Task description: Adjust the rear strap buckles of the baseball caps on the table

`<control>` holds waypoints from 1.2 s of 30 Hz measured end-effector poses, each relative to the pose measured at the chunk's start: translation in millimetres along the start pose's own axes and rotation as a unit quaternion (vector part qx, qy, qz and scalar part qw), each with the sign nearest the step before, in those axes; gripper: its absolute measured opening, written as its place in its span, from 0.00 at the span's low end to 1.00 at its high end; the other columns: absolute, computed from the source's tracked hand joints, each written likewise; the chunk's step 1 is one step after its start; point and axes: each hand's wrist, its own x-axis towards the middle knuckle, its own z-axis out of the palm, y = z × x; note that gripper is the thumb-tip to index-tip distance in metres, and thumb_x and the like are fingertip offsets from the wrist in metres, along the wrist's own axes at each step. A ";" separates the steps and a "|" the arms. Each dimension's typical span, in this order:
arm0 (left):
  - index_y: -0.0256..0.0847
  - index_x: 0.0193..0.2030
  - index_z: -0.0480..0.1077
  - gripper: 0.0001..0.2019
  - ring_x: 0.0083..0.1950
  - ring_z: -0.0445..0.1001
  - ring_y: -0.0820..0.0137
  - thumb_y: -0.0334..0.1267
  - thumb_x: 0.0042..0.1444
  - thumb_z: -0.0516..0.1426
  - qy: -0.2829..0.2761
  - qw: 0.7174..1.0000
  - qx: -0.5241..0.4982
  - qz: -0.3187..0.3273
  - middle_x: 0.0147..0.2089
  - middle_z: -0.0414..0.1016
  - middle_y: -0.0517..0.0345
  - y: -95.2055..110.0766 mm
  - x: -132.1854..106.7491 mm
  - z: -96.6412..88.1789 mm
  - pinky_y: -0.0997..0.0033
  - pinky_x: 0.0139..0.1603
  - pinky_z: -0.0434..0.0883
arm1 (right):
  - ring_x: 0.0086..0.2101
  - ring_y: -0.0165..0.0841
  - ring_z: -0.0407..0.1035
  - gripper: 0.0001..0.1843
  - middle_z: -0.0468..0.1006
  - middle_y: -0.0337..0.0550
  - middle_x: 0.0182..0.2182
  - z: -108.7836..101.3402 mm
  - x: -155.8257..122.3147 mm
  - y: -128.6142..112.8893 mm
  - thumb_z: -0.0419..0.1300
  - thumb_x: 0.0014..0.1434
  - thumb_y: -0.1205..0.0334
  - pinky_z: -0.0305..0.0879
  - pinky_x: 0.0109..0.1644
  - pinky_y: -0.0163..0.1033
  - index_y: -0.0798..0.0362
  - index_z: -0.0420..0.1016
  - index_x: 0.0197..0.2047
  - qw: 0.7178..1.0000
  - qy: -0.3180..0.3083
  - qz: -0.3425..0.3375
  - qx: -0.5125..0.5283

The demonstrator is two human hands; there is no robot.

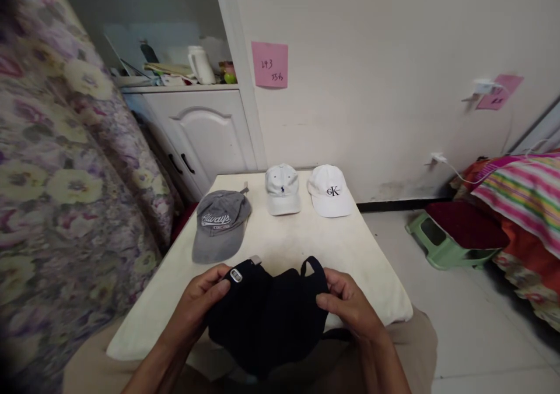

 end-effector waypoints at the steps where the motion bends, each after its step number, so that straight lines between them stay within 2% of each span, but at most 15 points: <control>1: 0.38 0.33 0.75 0.14 0.27 0.65 0.72 0.49 0.54 0.64 -0.010 1.000 0.021 -0.001 0.27 0.71 0.59 2.4 -2.7 0.6 0.77 0.28 0.60 | 0.31 0.36 0.70 0.20 0.79 0.44 0.32 0.6 -1.9 0.3 0.70 0.52 0.49 0.65 0.37 0.38 0.52 0.80 0.44 1.000 -0.005 0.002 0.004; 5: 0.40 0.35 0.73 0.12 0.27 0.63 0.72 0.47 0.59 0.59 -0.062 0.991 0.117 -0.001 0.27 0.69 0.61 7.4 -14.7 6.5 0.77 0.28 0.59 | 0.26 0.30 0.64 0.19 0.74 0.39 0.27 4.4 -7.9 3.4 0.70 0.50 0.49 0.58 0.30 0.33 0.53 0.80 0.40 0.997 -0.066 0.033 -0.004; 8: 0.40 0.36 0.73 0.11 0.26 0.61 0.73 0.45 0.61 0.57 -0.104 0.977 0.186 -0.008 0.25 0.66 0.62 3.8 -22.2 12.0 0.77 0.27 0.56 | 0.25 0.29 0.62 0.18 0.72 0.38 0.26 8.8 -10.4 11.4 0.70 0.51 0.48 0.56 0.28 0.33 0.54 0.80 0.38 0.992 -0.107 0.065 -0.019; 11: 0.40 0.37 0.75 0.08 0.25 0.61 0.73 0.43 0.58 0.61 -0.099 0.972 0.215 -0.002 0.24 0.67 0.63 2.7 -19.9 14.0 0.76 0.26 0.56 | 0.27 0.30 0.63 0.16 0.73 0.38 0.28 15.6 -3.9 13.0 0.70 0.52 0.51 0.58 0.30 0.33 0.53 0.79 0.38 0.998 -0.036 0.045 -0.011; 13: 0.40 0.37 0.77 0.08 0.27 0.65 0.71 0.41 0.54 0.63 -0.048 0.980 0.191 0.024 0.26 0.72 0.61 6.8 -10.2 13.2 0.76 0.28 0.59 | 0.27 0.30 0.63 0.13 0.73 0.37 0.27 22.0 7.0 3.7 0.71 0.52 0.54 0.59 0.32 0.33 0.52 0.78 0.37 0.998 0.061 -0.013 0.017; 15: 0.39 0.36 0.78 0.09 0.30 0.69 0.69 0.42 0.51 0.65 0.038 0.984 0.159 0.075 0.29 0.76 0.59 12.9 4.3 12.2 0.76 0.31 0.62 | 0.28 0.30 0.63 0.12 0.72 0.37 0.28 29.0 20.3 -13.0 0.71 0.52 0.55 0.61 0.34 0.34 0.51 0.78 0.37 0.984 0.139 -0.098 0.061; 17: 0.40 0.36 0.77 0.10 0.31 0.70 0.69 0.43 0.52 0.64 0.152 0.964 0.159 0.146 0.29 0.76 0.60 16.9 19.8 11.8 0.75 0.32 0.63 | 0.30 0.31 0.64 0.11 0.72 0.38 0.28 34.5 31.0 -30.2 0.71 0.53 0.56 0.62 0.36 0.35 0.50 0.78 0.36 0.969 0.158 -0.176 0.073; 19: 0.40 0.36 0.77 0.11 0.30 0.69 0.69 0.45 0.53 0.62 0.257 0.921 0.190 0.222 0.28 0.75 0.62 15.4 32.0 12.3 0.74 0.33 0.64 | 0.31 0.32 0.64 0.09 0.72 0.39 0.30 35.7 35.3 -39.6 0.70 0.54 0.56 0.63 0.36 0.36 0.50 0.78 0.36 0.961 0.149 -0.226 0.054; 21: 0.41 0.35 0.75 0.10 0.31 0.69 0.69 0.45 0.55 0.59 0.293 0.891 0.223 0.267 0.28 0.74 0.63 8.6 37.8 13.8 0.73 0.34 0.65 | 0.32 0.34 0.66 0.07 0.73 0.40 0.30 31.4 32.3 -37.2 0.68 0.55 0.57 0.63 0.36 0.37 0.50 0.78 0.35 0.963 0.124 -0.240 0.014; 22: 0.41 0.35 0.75 0.10 0.31 0.69 0.69 0.45 0.57 0.58 0.278 0.891 0.235 0.270 0.29 0.74 0.63 4.2 37.9 14.7 0.73 0.34 0.65 | 0.33 0.34 0.66 0.07 0.73 0.40 0.30 27.5 28.6 -32.2 0.68 0.56 0.57 0.63 0.37 0.38 0.50 0.77 0.35 0.967 0.110 -0.229 -0.009; 24: 0.41 0.34 0.73 0.10 0.31 0.68 0.70 0.44 0.60 0.56 0.216 0.917 0.239 0.233 0.29 0.71 0.63 -3.6 33.0 16.7 0.74 0.34 0.64 | 0.31 0.33 0.65 0.08 0.73 0.40 0.30 18.5 18.5 -18.3 0.68 0.55 0.57 0.61 0.35 0.37 0.51 0.77 0.36 0.979 0.093 -0.177 -0.046; 27: 0.41 0.35 0.70 0.11 0.30 0.65 0.72 0.45 0.63 0.55 0.117 0.965 0.201 0.118 0.28 0.67 0.64 -5.9 17.7 18.1 0.75 0.30 0.62 | 0.28 0.29 0.61 0.11 0.71 0.38 0.28 8.7 2.4 -0.8 0.68 0.56 0.55 0.57 0.31 0.34 0.52 0.77 0.37 0.991 0.079 -0.092 -0.050; 29: 0.41 0.36 0.69 0.12 0.29 0.63 0.73 0.47 0.63 0.55 0.061 0.983 0.168 0.050 0.28 0.65 0.65 -0.8 6.6 17.1 0.75 0.29 0.60 | 0.26 0.28 0.59 0.11 0.69 0.37 0.27 7.0 -5.6 3.9 0.68 0.56 0.54 0.55 0.29 0.33 0.52 0.75 0.37 0.996 0.065 -0.048 -0.040; 33: 0.41 0.41 0.70 0.12 0.32 0.64 0.72 0.47 0.64 0.55 -0.024 0.986 0.165 0.008 0.31 0.68 0.62 13.3 -11.8 14.0 0.74 0.32 0.61 | 0.27 0.27 0.58 0.13 0.67 0.36 0.28 11.9 -13.9 1.8 0.68 0.56 0.53 0.54 0.29 0.31 0.53 0.73 0.37 1.000 0.001 0.011 -0.026; 36: 0.42 0.48 0.71 0.12 0.37 0.68 0.69 0.45 0.66 0.52 -0.051 0.977 0.204 0.010 0.37 0.72 0.60 18.2 -20.2 14.9 0.73 0.37 0.63 | 0.30 0.28 0.61 0.15 0.69 0.38 0.31 18.9 -16.6 -0.8 0.69 0.54 0.53 0.57 0.32 0.32 0.53 0.73 0.40 0.998 -0.041 0.039 -0.006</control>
